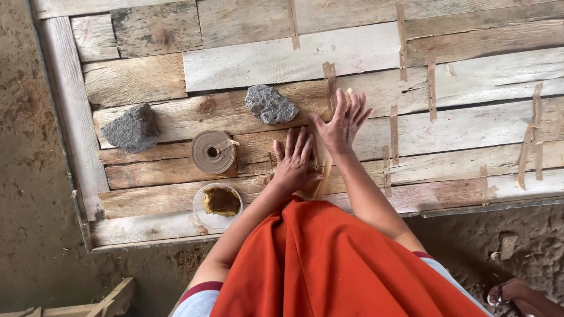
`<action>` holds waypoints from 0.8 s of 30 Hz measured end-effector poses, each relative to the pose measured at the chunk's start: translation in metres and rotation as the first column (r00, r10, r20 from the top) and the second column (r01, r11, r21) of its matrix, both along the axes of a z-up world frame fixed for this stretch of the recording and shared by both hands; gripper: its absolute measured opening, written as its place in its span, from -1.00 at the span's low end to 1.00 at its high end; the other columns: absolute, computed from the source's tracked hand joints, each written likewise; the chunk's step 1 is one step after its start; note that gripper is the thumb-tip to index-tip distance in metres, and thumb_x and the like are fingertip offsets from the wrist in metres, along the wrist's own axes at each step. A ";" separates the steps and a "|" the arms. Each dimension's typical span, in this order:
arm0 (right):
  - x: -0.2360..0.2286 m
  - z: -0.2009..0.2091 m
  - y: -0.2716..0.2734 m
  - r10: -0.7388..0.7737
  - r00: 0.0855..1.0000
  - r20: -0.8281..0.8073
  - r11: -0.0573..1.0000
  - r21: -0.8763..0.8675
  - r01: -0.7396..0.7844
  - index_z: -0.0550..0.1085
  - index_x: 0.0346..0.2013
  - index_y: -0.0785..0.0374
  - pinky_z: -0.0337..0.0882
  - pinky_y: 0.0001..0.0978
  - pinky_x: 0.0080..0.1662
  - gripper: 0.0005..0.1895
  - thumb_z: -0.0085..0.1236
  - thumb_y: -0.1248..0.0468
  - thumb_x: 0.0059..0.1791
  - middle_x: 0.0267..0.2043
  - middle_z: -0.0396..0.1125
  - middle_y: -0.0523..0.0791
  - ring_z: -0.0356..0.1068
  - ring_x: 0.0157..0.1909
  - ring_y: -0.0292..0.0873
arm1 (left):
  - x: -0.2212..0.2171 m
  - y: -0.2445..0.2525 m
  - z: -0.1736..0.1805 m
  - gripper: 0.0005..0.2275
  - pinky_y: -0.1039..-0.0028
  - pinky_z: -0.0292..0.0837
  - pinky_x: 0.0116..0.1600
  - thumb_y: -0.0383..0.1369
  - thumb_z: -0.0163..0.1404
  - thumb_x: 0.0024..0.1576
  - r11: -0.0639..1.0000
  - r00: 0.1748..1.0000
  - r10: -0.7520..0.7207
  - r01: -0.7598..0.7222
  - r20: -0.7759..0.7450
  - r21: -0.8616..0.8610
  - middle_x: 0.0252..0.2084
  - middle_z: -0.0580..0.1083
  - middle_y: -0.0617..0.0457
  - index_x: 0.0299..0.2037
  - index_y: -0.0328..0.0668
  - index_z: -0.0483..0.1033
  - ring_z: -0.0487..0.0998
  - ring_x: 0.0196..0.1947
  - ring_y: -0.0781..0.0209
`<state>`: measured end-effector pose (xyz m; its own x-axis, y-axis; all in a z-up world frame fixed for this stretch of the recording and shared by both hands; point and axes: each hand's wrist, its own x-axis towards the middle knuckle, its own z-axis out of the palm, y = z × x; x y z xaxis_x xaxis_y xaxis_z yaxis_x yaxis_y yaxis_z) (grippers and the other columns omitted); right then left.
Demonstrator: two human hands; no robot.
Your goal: The person repeatedly applies a brown paste from a plastic container onto a wooden plank using a thin wooden stick. They spread the paste along the plank and press it down with their fingers, repeating the process across multiple sections of the plank.
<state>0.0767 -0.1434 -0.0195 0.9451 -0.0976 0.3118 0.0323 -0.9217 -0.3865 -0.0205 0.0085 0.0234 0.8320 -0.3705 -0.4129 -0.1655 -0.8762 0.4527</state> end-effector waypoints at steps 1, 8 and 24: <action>0.004 0.000 0.000 -0.003 1.000 -0.001 1.000 0.000 0.003 0.24 0.37 0.04 -0.18 0.66 0.26 0.13 0.59 -0.19 -0.36 0.28 -0.02 -0.04 -0.18 0.48 0.31 | 0.000 0.000 0.000 0.10 -0.45 -0.50 0.41 0.20 0.18 -0.04 1.000 1.000 -0.003 0.003 -0.001 0.000 0.60 -0.37 -0.13 0.56 -0.08 -0.27 -0.48 0.56 -0.29; 0.003 0.008 -0.004 0.043 0.999 -0.012 0.998 -0.037 -0.044 0.22 0.39 0.08 -0.24 0.60 0.29 0.17 0.59 -0.19 -0.36 0.30 -0.04 0.02 -0.24 0.50 0.33 | 0.000 0.003 -0.012 0.10 -0.45 -0.57 0.39 0.25 0.10 -0.02 0.999 1.000 -0.008 0.007 -0.007 -0.033 0.60 -0.43 -0.15 0.56 -0.10 -0.31 -0.53 0.55 -0.32; -0.054 -0.001 -0.028 0.253 0.944 -0.209 0.952 -0.117 -0.281 -0.02 0.56 -0.07 -0.34 0.60 0.31 0.32 0.51 -0.29 -0.32 0.54 -0.25 0.22 -0.47 0.55 0.38 | -0.004 0.002 -0.013 0.20 -0.43 -0.57 0.42 0.22 0.21 -0.07 0.998 0.999 0.026 -0.025 0.022 -0.054 0.59 -0.46 -0.18 0.55 -0.20 -0.42 -0.53 0.56 -0.31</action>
